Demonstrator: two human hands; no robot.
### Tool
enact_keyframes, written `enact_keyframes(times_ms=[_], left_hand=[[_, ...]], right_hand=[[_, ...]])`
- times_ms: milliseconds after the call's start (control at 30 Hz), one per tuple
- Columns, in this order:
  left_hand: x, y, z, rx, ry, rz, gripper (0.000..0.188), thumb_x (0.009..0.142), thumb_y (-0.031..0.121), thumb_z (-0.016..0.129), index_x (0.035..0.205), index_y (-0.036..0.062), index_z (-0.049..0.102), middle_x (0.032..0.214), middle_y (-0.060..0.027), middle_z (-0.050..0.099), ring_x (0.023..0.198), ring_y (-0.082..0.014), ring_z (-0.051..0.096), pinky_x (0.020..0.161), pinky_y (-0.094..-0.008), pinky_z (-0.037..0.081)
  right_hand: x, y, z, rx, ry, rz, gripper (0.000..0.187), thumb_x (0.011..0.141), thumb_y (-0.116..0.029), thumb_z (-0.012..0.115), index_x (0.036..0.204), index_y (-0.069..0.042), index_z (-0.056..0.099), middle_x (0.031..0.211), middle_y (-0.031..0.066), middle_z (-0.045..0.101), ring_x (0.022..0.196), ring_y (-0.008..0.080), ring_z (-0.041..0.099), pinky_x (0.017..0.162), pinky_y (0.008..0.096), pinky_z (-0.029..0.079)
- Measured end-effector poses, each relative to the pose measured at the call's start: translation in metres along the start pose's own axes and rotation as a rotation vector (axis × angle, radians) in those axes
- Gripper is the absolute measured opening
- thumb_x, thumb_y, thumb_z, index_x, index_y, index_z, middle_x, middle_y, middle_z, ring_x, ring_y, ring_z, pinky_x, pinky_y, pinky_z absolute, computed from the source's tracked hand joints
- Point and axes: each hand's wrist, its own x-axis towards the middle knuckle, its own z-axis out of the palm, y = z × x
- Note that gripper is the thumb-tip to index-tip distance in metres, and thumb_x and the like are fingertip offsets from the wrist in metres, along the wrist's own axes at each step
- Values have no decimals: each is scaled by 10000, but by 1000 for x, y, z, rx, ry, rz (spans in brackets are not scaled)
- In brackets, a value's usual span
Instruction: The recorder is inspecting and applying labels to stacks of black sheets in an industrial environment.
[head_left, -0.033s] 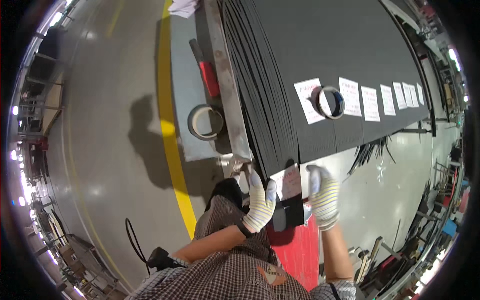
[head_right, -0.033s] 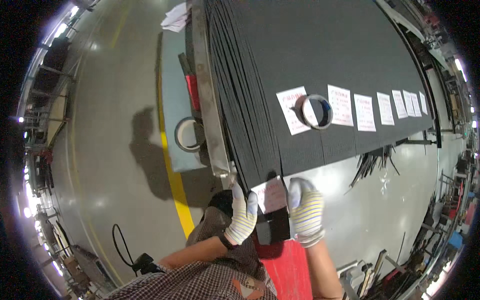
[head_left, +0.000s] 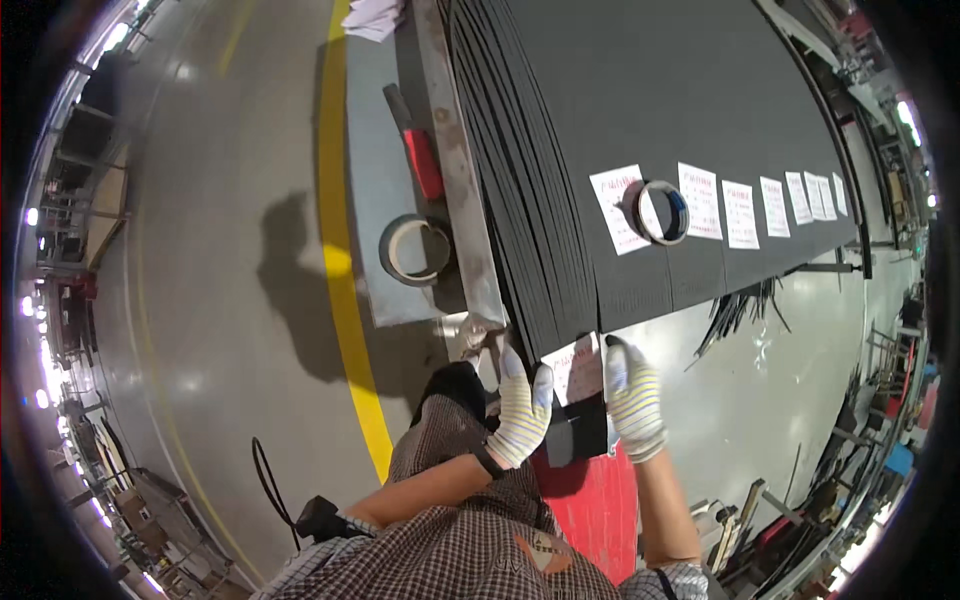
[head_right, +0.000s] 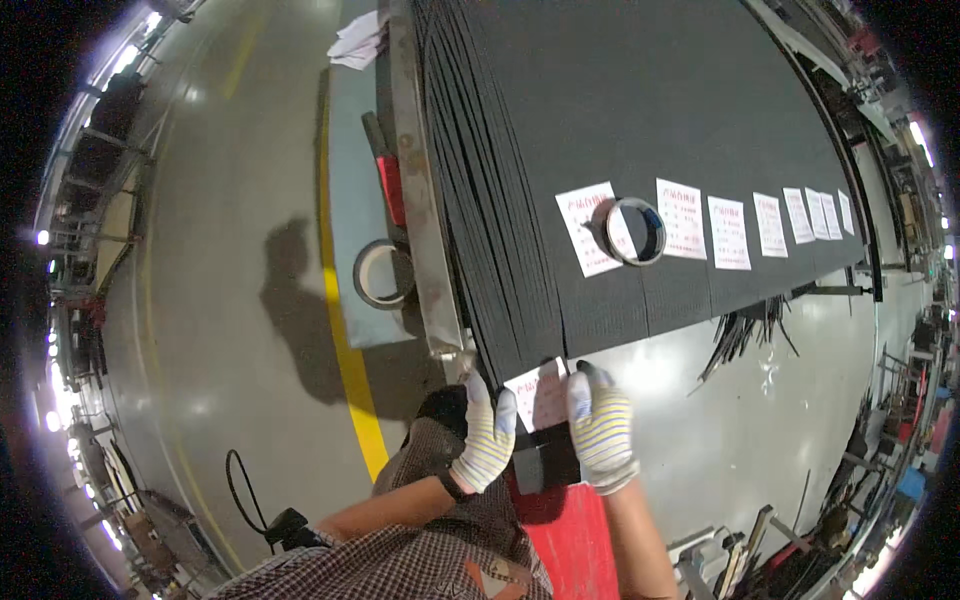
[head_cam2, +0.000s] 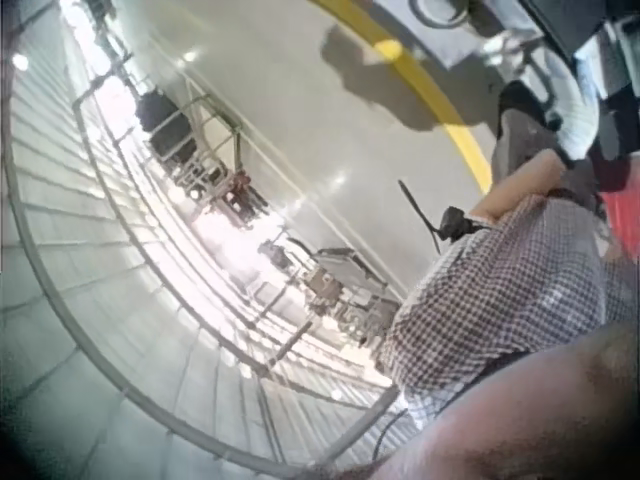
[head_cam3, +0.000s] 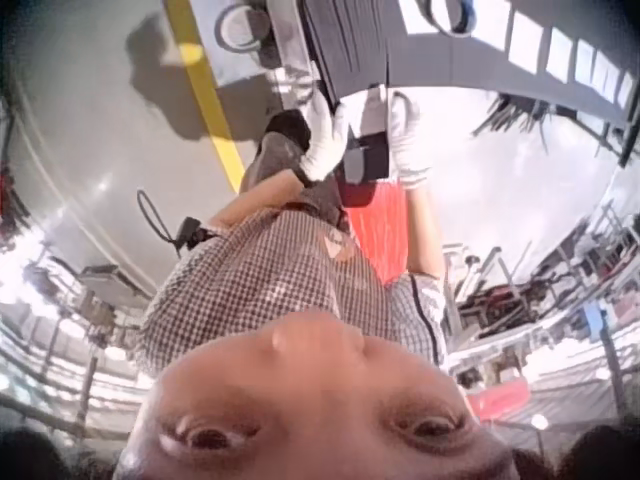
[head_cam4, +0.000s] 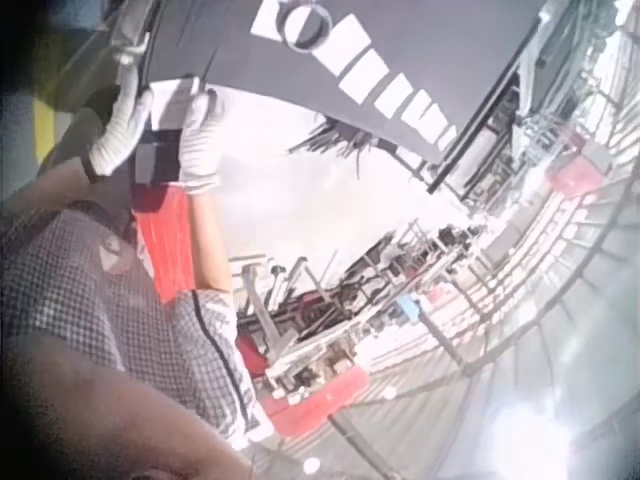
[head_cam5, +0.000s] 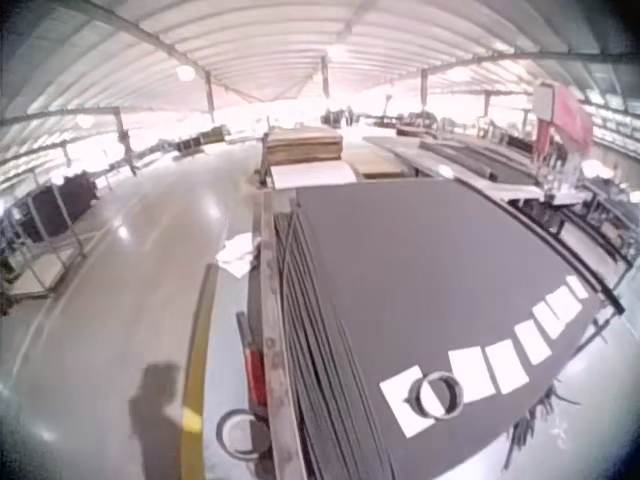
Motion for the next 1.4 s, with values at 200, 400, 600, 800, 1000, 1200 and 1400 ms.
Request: enact_keyframes(times_ms=[200,400,600,800,1000,1200,1400], left_hand=[[1,10,-44,-506,44,-45,571,1013,174,408,1480,-26,147,1318,-178,493,1167,-260,504,1014,-339,372],[-44,10,-35,-645,-155,-160,648,982,151,458,1466,-76,92,1417,-260,343,1281,-360,398,1058,-400,322],[-35,23,-57,-598,-50,-21,587,945,219,495,1391,-82,260,1258,-284,480,1153,-432,492,1006,-434,376],[-62,16,-37,-431,-118,-89,430,912,195,563,1202,-90,425,1083,-300,528,992,-473,524,872,-498,429],[-24,25,-39,-604,-25,-129,632,956,169,519,1417,-106,186,1332,-335,378,1248,-445,395,1064,-408,313],[-62,19,-28,-628,13,-91,684,955,225,528,1412,-120,154,1305,-359,381,1193,-467,427,1030,-421,356],[-48,41,-21,-324,173,21,579,975,217,510,1394,-89,254,1222,-295,474,1132,-414,486,999,-406,384]], right_hand=[[-27,-32,36,175,-83,53,453,978,-204,483,1326,80,430,910,235,639,832,346,623,737,382,489],[-44,-19,19,203,-219,273,436,991,-259,458,1245,93,500,859,191,662,770,259,626,701,354,491],[-57,-15,21,-58,-82,52,445,1001,-327,409,1211,25,584,844,218,663,743,305,645,665,362,498],[-77,5,22,-57,-73,75,455,976,-357,459,1146,43,592,824,154,668,750,275,617,678,413,469],[-49,31,39,258,-158,356,530,1006,-445,402,1011,43,608,768,165,641,731,238,610,640,396,479],[-71,64,25,-43,-185,120,551,1008,-438,377,1066,63,600,920,267,645,833,390,616,756,411,491],[-65,39,25,149,-88,147,595,1004,-470,357,1037,64,615,855,307,638,834,478,604,713,457,485]])
